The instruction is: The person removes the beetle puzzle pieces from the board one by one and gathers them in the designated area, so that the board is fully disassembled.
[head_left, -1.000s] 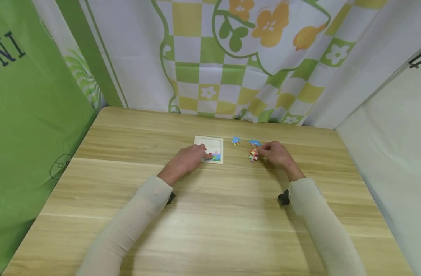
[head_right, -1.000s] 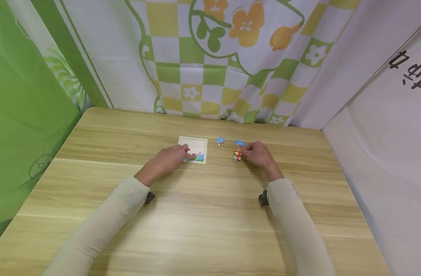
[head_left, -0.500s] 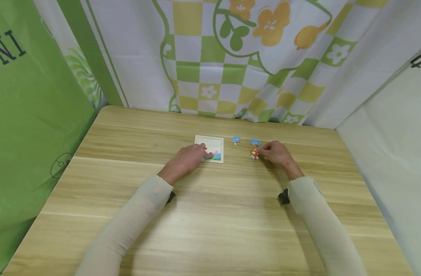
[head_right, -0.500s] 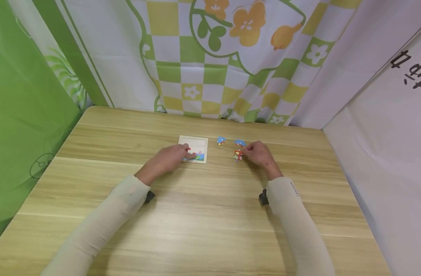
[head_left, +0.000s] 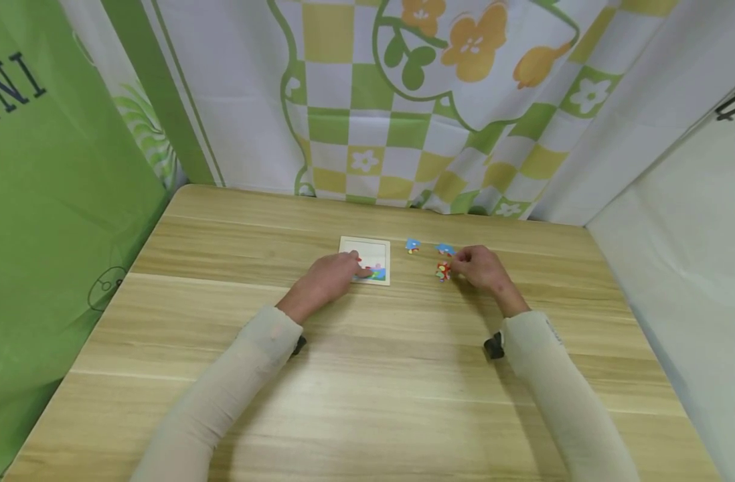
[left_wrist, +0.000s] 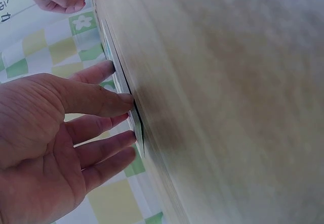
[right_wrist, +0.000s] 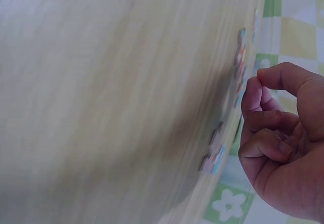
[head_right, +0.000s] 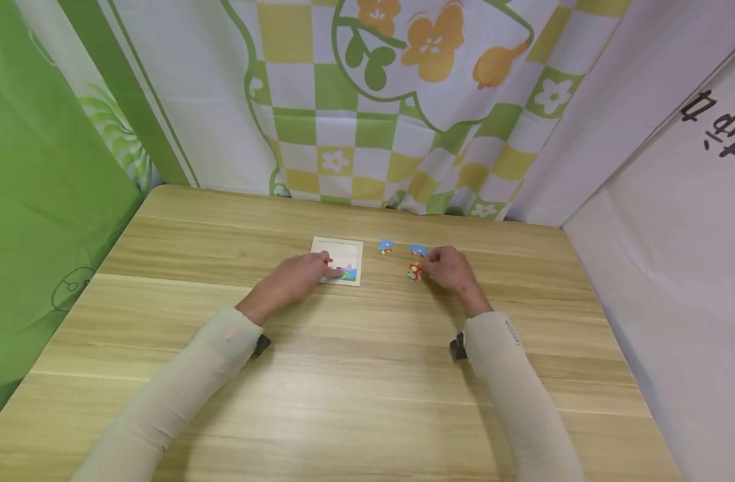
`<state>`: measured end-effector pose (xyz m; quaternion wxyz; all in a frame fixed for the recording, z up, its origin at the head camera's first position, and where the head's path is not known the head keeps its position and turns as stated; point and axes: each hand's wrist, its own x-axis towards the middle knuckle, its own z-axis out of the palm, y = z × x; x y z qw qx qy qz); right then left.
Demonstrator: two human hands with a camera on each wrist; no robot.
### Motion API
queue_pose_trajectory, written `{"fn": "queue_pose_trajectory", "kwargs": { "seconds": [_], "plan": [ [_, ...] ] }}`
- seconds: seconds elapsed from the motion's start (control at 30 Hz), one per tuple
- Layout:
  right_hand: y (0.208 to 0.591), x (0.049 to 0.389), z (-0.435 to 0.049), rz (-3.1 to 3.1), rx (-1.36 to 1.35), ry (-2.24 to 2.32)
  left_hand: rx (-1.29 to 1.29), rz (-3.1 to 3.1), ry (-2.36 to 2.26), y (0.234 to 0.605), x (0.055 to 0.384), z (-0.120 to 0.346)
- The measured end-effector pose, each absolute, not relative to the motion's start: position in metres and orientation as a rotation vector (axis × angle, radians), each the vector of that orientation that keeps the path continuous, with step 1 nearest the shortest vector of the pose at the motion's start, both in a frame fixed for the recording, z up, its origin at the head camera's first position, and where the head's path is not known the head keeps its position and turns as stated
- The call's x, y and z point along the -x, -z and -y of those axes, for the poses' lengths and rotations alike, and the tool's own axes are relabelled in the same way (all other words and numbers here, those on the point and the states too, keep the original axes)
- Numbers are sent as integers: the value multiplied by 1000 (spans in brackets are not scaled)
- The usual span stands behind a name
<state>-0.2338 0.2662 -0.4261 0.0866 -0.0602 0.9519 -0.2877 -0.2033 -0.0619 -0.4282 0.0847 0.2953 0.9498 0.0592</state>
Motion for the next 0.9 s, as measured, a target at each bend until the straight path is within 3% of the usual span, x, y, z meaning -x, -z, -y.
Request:
{"fn": "queue_pose_trajectory", "kwargs": {
  "seconds": [0.9],
  "plan": [
    [421,254,-156,-2672,699,934,-903,-2900,-228,430,203,59]
  ]
}}
